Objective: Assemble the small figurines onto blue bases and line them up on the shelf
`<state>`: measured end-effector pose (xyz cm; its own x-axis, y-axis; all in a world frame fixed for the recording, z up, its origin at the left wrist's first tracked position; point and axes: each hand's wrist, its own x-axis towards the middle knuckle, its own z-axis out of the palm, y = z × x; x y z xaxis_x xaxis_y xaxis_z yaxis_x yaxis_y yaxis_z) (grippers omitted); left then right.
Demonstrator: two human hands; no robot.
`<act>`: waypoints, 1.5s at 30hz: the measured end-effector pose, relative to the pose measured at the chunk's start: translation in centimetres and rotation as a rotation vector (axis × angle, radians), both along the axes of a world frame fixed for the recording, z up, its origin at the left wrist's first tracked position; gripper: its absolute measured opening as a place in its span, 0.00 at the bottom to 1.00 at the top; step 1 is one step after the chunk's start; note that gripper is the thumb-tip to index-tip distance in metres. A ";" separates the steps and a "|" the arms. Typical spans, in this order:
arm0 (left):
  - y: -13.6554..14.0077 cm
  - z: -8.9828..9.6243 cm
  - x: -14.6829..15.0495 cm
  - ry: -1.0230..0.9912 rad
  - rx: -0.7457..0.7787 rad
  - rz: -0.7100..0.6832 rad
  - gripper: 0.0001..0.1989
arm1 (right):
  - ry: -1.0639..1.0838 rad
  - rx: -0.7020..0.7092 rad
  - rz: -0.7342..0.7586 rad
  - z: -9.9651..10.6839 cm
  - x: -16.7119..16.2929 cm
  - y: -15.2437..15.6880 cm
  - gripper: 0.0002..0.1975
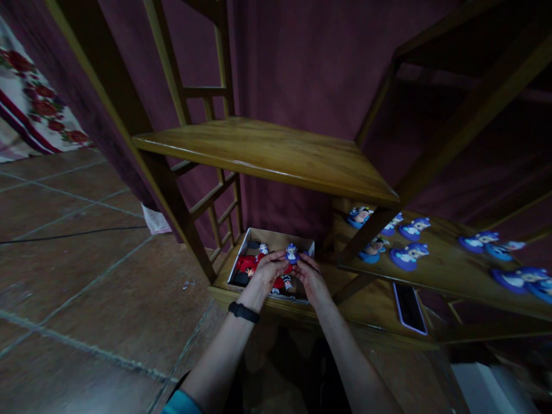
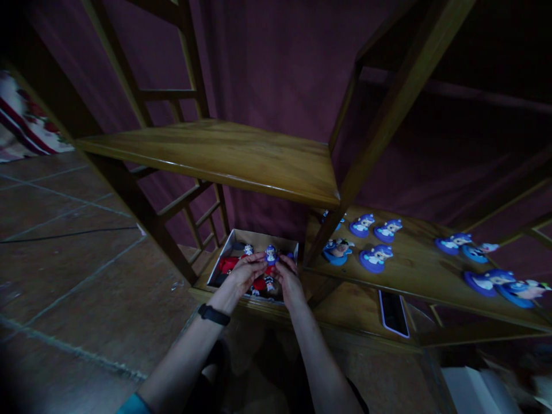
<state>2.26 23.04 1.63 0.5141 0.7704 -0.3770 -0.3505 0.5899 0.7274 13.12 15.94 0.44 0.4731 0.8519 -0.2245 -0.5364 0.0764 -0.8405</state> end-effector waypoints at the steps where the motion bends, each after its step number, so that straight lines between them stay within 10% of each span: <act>1: 0.0 0.0 0.0 -0.003 -0.001 0.002 0.15 | 0.001 0.003 -0.003 0.0 0.0 0.0 0.16; 45: 0.3 0.3 0.2 0.077 -0.075 -0.067 0.07 | -0.381 -0.034 -0.065 -1.0 0.2 0.5 0.11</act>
